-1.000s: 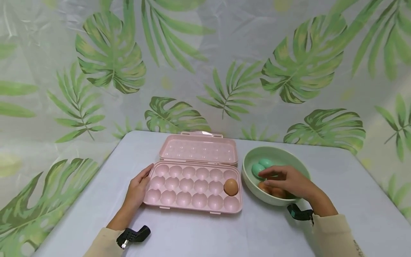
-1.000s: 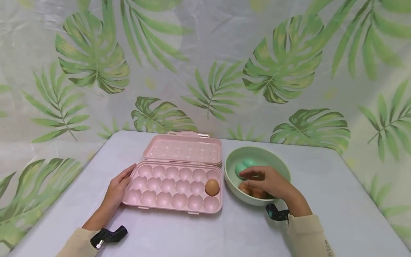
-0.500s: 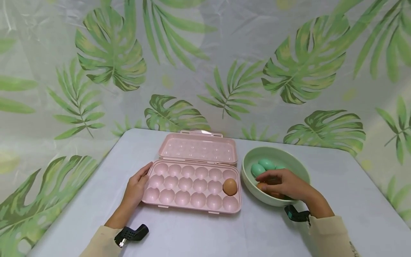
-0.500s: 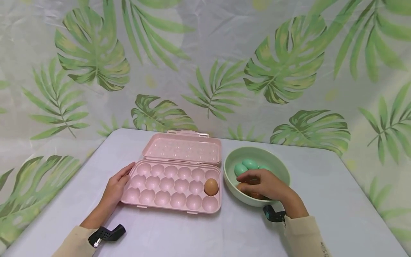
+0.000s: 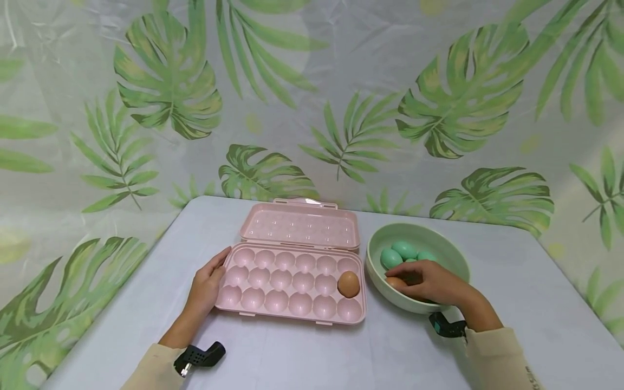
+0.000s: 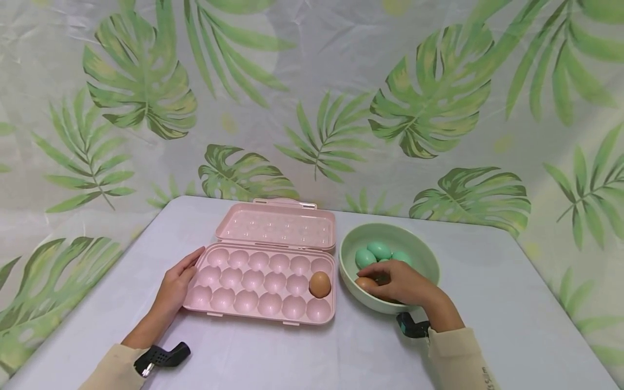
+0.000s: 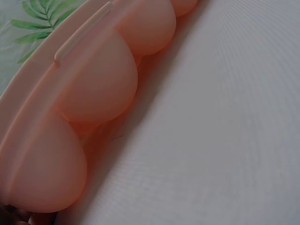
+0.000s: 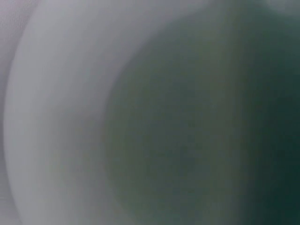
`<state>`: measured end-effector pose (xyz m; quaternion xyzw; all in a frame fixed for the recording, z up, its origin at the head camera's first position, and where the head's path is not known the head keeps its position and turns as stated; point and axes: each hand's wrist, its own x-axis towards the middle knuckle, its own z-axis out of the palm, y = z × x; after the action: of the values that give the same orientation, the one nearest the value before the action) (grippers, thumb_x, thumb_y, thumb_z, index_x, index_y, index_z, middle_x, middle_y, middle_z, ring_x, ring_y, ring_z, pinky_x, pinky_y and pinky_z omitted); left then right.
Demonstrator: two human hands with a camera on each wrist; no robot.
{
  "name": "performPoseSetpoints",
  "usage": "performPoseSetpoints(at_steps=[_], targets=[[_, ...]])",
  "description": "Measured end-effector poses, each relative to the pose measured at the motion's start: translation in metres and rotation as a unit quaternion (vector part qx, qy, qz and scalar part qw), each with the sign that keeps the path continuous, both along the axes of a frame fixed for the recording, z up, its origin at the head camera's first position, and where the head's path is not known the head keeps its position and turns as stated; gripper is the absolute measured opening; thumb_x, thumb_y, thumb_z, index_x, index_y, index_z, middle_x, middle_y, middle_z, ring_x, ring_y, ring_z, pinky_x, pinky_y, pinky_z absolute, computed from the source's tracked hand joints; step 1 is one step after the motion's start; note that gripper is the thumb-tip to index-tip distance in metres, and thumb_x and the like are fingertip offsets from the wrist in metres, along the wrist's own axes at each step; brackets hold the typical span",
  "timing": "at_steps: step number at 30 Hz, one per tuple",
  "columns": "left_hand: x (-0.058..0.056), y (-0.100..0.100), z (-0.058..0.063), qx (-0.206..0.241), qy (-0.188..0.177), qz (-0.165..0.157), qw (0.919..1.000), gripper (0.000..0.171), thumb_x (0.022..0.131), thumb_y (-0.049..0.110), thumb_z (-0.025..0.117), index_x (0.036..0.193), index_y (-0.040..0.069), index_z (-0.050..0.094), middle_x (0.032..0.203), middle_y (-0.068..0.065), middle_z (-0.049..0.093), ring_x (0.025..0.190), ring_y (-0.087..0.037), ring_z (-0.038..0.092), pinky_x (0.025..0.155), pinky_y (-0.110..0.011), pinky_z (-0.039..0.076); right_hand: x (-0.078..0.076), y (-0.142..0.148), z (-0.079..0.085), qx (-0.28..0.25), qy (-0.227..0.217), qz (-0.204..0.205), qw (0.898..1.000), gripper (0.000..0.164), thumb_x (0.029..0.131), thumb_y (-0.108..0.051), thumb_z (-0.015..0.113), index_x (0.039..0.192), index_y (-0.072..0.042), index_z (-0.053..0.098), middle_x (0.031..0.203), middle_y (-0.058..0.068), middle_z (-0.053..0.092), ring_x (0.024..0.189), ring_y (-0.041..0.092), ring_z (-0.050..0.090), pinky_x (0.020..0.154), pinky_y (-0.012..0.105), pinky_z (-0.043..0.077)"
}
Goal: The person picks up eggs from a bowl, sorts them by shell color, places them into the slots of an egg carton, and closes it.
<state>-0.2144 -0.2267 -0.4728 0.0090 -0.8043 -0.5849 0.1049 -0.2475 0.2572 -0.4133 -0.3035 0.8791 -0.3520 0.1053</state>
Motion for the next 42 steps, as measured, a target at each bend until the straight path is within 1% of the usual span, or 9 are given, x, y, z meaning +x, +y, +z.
performPoseSetpoints(at_steps=[3,6,15,23,27,32,34,38,42], targets=[[-0.0001,0.0001,0.0008,-0.002,-0.004,0.001,1.0,0.043,0.101,0.006,0.037,0.144,0.002,0.043,0.15,-0.012,0.04,0.141,-0.022,0.03,0.116,-0.035,0.023,0.0004,-0.0005,0.0006,0.01,0.002,0.002,1.0,0.033,0.089,-0.029,0.07,0.119,-0.016,0.069,0.118,0.002,0.067,0.107,0.016,0.062,0.087,0.028,0.052],[-0.0009,-0.0002,0.0008,0.0,-0.011,0.001,0.9999,0.043,0.101,0.004,0.036,0.144,0.0,0.042,0.15,-0.014,0.039,0.142,-0.024,0.029,0.116,-0.038,0.022,0.0004,-0.0014,0.0007,0.016,0.005,0.001,1.0,0.033,0.088,-0.029,0.071,0.119,-0.015,0.069,0.117,0.003,0.067,0.106,0.016,0.062,0.086,0.027,0.052],[0.0015,0.001,0.0024,-0.006,-0.002,-0.001,1.0,0.043,0.101,0.005,0.036,0.144,0.002,0.043,0.15,-0.013,0.039,0.141,-0.023,0.03,0.115,-0.037,0.023,0.0022,-0.0034,0.0007,0.025,0.012,-0.007,1.0,0.034,0.088,-0.031,0.07,0.118,-0.014,0.069,0.116,0.003,0.068,0.106,0.016,0.062,0.086,0.027,0.052],[0.0021,-0.0002,-0.0001,-0.023,0.005,0.024,0.9994,0.043,0.099,0.005,0.039,0.142,0.005,0.048,0.147,-0.009,0.044,0.14,-0.023,0.033,0.115,-0.039,0.025,0.0018,-0.0054,0.0004,0.018,0.01,-0.009,1.0,0.034,0.089,-0.032,0.069,0.117,-0.013,0.069,0.115,0.002,0.068,0.103,0.014,0.064,0.086,0.028,0.053],[0.0019,0.0001,0.0009,-0.024,0.012,0.02,0.9995,0.043,0.099,0.005,0.039,0.141,0.004,0.048,0.146,-0.01,0.045,0.139,-0.023,0.034,0.114,-0.033,0.026,0.0018,-0.0052,0.0006,0.012,0.017,-0.009,1.0,0.031,0.089,-0.029,0.069,0.116,-0.014,0.069,0.114,0.002,0.068,0.1,0.012,0.065,0.084,0.029,0.054],[0.003,-0.001,0.0009,-0.029,0.025,0.021,0.9991,0.043,0.098,0.005,0.04,0.14,0.005,0.05,0.144,-0.01,0.048,0.137,-0.022,0.037,0.104,-0.009,0.028,0.0022,-0.0054,-0.0012,0.002,0.024,-0.009,1.0,0.033,0.089,-0.029,0.069,0.117,-0.011,0.069,0.113,0.002,0.069,0.1,0.014,0.065,0.084,0.029,0.054],[0.0025,-0.0017,0.0003,-0.027,0.024,0.018,0.9992,0.043,0.099,0.005,0.041,0.14,0.005,0.05,0.144,-0.01,0.047,0.137,-0.022,0.037,0.101,-0.005,0.027,0.0027,-0.0055,-0.0008,0.001,0.026,-0.01,1.0,0.034,0.089,-0.029,0.07,0.117,-0.011,0.069,0.113,0.001,0.069,0.101,0.014,0.065,0.084,0.028,0.054],[0.0014,-0.0014,-0.0003,-0.022,0.017,0.016,0.9995,0.043,0.099,0.006,0.04,0.141,0.005,0.049,0.145,-0.01,0.046,0.137,-0.021,0.037,0.108,-0.015,0.028,0.0032,-0.0052,0.0005,-0.002,0.029,-0.009,1.0,0.034,0.089,-0.027,0.07,0.118,-0.009,0.068,0.114,0.002,0.069,0.101,0.015,0.065,0.084,0.028,0.054],[0.001,-0.0004,-0.0003,-0.014,0.012,0.016,0.9997,0.043,0.099,0.007,0.04,0.141,0.005,0.048,0.146,-0.009,0.046,0.137,-0.02,0.036,0.106,-0.011,0.029,0.0014,-0.0045,-0.0008,-0.006,0.022,-0.018,1.0,0.033,0.089,-0.028,0.07,0.118,-0.011,0.068,0.113,0.001,0.069,0.101,0.013,0.065,0.085,0.027,0.054]])
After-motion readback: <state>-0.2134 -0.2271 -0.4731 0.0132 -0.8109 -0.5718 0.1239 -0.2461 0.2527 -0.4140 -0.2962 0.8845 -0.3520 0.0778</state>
